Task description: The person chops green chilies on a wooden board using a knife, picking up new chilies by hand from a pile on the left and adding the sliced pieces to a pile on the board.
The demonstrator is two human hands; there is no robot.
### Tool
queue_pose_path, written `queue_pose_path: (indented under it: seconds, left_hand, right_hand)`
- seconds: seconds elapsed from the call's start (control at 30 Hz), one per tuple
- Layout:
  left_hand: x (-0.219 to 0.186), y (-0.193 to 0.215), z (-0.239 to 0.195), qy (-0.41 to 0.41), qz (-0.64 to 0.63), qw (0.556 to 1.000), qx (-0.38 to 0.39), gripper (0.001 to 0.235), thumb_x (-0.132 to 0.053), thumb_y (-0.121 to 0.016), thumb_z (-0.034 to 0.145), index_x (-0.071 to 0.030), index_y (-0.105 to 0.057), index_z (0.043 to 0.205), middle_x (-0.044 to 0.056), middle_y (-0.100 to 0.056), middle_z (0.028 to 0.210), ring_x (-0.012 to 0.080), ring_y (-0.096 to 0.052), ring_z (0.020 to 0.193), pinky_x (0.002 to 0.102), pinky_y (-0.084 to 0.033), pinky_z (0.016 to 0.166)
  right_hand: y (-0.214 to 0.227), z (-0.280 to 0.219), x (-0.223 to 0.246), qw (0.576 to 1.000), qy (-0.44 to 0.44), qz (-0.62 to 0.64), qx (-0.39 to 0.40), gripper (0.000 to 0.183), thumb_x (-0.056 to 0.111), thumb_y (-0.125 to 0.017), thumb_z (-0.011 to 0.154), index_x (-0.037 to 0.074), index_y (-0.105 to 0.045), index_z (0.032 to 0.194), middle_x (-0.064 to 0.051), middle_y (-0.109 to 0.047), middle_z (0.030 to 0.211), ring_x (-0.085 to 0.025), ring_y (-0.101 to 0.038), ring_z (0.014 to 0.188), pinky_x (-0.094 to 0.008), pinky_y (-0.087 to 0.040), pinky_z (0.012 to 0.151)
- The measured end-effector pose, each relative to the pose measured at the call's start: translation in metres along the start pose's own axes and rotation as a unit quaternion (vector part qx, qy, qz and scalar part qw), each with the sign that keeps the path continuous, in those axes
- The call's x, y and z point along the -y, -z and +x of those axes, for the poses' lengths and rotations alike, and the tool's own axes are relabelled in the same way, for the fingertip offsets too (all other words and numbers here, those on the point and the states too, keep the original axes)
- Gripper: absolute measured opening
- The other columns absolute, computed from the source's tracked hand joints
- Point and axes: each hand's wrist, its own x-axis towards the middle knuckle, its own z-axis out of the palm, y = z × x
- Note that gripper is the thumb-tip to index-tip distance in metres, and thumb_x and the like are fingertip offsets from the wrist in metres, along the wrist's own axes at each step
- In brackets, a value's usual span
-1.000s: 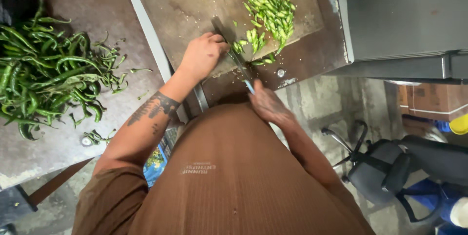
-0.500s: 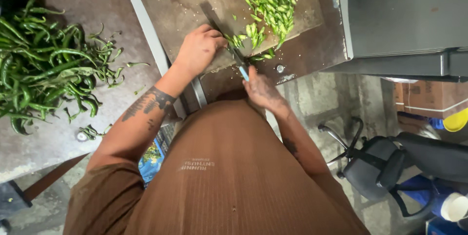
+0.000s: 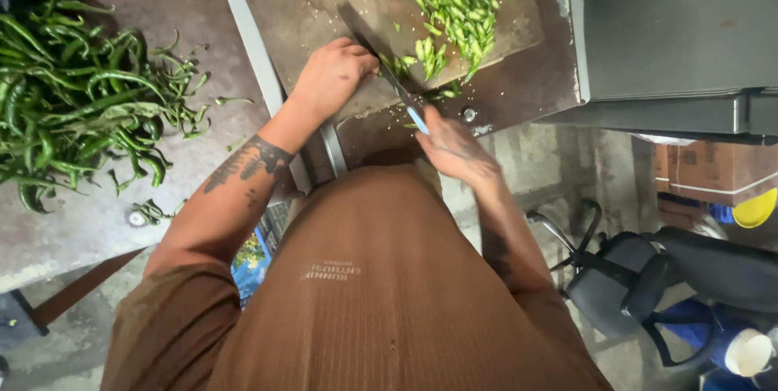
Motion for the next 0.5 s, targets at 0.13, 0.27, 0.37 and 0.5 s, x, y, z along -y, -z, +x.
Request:
queue_pose_path:
  seconds: [0.13,0.27,0.37,0.5]
  left_hand:
    - [0.002,-0.002,-0.001,0.002,-0.011,1.000,-0.020,0.016,-0.014,-0.067,0.085,-0.010,-0.074,0.098,0.005,-0.073,0.098,0.0289,-0.064,0.098,0.040,-0.054,0.084]
    - [0.011,-0.013,-0.007,0.013,-0.020,0.999,-0.021,0.015,-0.015,-0.065,0.084,-0.011,-0.074,0.096,0.006,-0.071,0.094,0.0302,-0.063,0.095,0.042,-0.054,0.084]
    - [0.008,-0.024,-0.012,0.023,0.034,0.998,-0.043,0.013,-0.013,-0.062,0.084,-0.009,-0.072,0.091,0.010,-0.068,0.093,0.0323,-0.064,0.095,0.043,-0.055,0.082]
    - [0.006,-0.031,-0.003,0.072,0.019,0.994,-0.078,0.013,-0.011,-0.059,0.085,-0.009,-0.070,0.093,0.011,-0.067,0.095,0.0335,-0.065,0.095,0.045,-0.056,0.079]
  right_hand:
    - [0.009,-0.009,-0.010,0.998,-0.058,-0.017,0.032,0.025,0.023,-0.057,0.098,0.003,-0.049,0.110,-0.027,-0.066,0.080,-0.049,-0.066,0.077,-0.056,-0.049,0.064]
    - [-0.015,0.009,-0.005,0.998,0.035,0.036,-0.038,0.025,0.025,-0.061,0.102,0.003,-0.049,0.108,-0.025,-0.065,0.080,-0.046,-0.064,0.074,-0.052,-0.048,0.060]
    - [-0.030,0.029,0.005,0.987,-0.050,0.155,0.015,0.025,0.027,-0.061,0.102,0.005,-0.049,0.108,-0.013,-0.060,0.072,-0.029,-0.059,0.060,-0.043,-0.047,0.050]
    - [-0.006,0.044,-0.013,0.960,-0.104,0.260,0.019,0.020,0.022,-0.060,0.098,0.014,-0.052,0.115,0.001,-0.050,0.063,-0.011,-0.047,0.048,-0.033,-0.043,0.042]
